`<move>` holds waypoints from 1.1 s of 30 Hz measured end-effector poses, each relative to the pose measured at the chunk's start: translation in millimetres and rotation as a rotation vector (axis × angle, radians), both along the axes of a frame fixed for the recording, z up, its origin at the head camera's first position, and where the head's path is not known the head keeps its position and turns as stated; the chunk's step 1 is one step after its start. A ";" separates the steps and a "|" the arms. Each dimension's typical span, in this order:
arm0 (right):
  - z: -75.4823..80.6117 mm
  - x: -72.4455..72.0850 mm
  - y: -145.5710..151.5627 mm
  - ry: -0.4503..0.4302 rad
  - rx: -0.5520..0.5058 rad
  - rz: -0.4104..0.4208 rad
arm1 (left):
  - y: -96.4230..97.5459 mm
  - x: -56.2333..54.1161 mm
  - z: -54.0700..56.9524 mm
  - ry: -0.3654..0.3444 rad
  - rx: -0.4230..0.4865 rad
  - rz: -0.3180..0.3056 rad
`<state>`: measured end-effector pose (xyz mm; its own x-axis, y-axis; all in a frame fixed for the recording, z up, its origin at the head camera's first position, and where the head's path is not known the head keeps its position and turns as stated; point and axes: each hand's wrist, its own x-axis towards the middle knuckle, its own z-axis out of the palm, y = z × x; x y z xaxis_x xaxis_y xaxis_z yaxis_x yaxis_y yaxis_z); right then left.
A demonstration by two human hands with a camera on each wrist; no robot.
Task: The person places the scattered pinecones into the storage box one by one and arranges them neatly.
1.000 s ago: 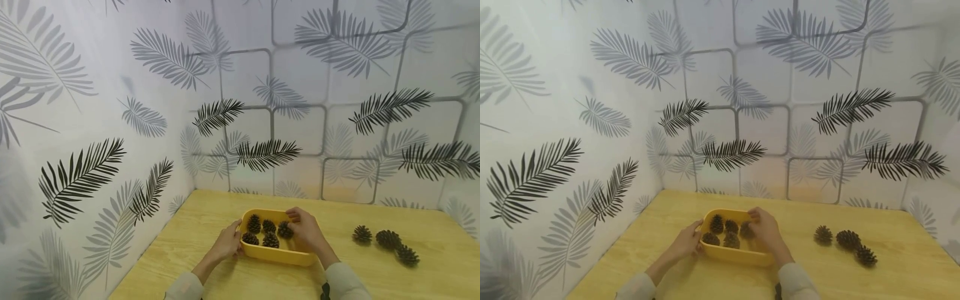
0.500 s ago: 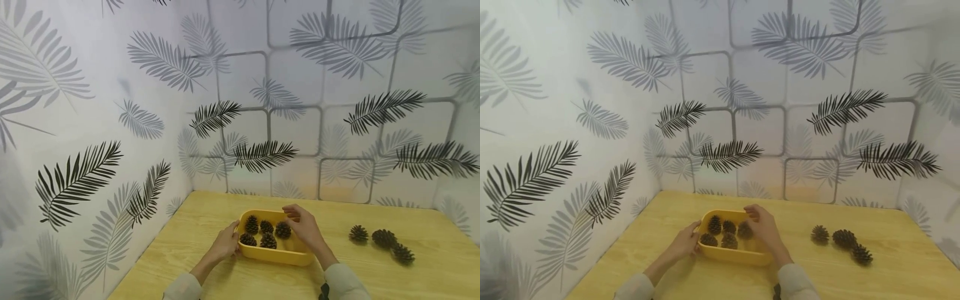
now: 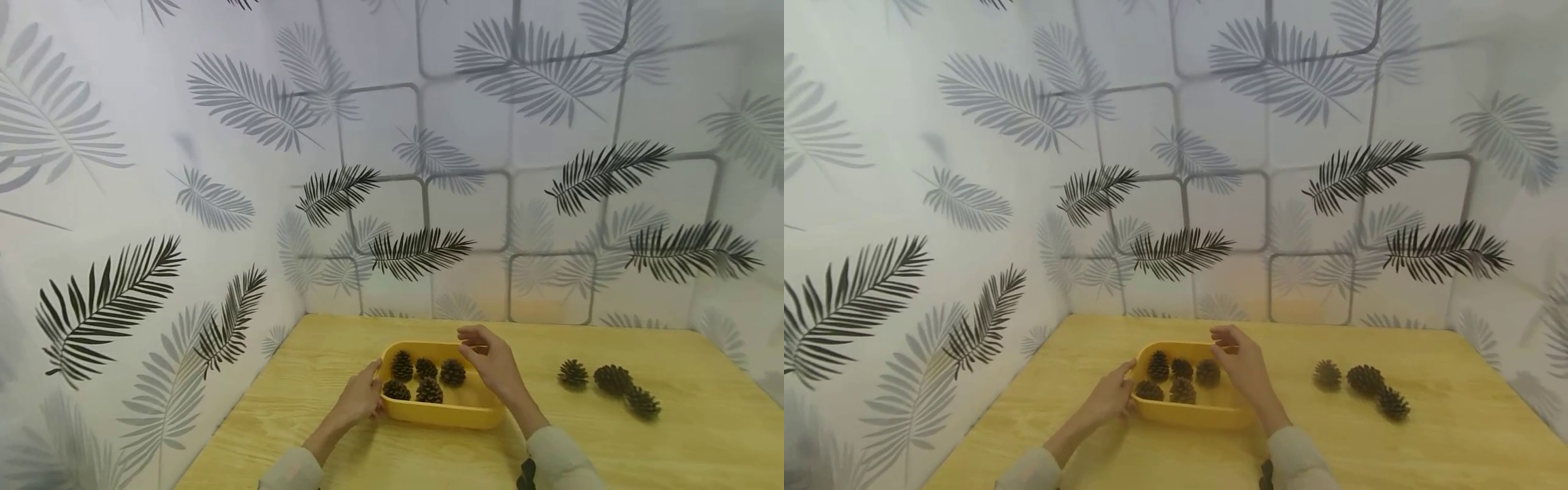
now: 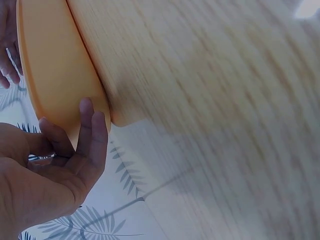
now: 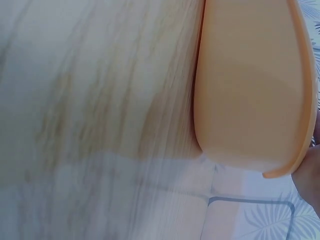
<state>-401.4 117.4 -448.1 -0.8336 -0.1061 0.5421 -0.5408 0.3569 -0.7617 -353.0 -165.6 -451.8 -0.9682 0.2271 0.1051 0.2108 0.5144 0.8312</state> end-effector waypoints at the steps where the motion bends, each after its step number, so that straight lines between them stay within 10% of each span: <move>1: 0.8 0.6 1.5 0.001 0.003 -0.002 | -0.4 0.1 0.0 0.001 -0.006 0.000; 33: 26.6 31.5 69.0 -0.126 0.036 0.027 | 8.3 3.2 3.6 0.003 0.003 0.012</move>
<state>-369.9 186.4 -421.6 -0.8913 -0.1472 0.4288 -0.4516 0.3715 -0.8112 -349.8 -157.2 -448.3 -0.9706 0.2151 0.1083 0.2068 0.5143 0.8323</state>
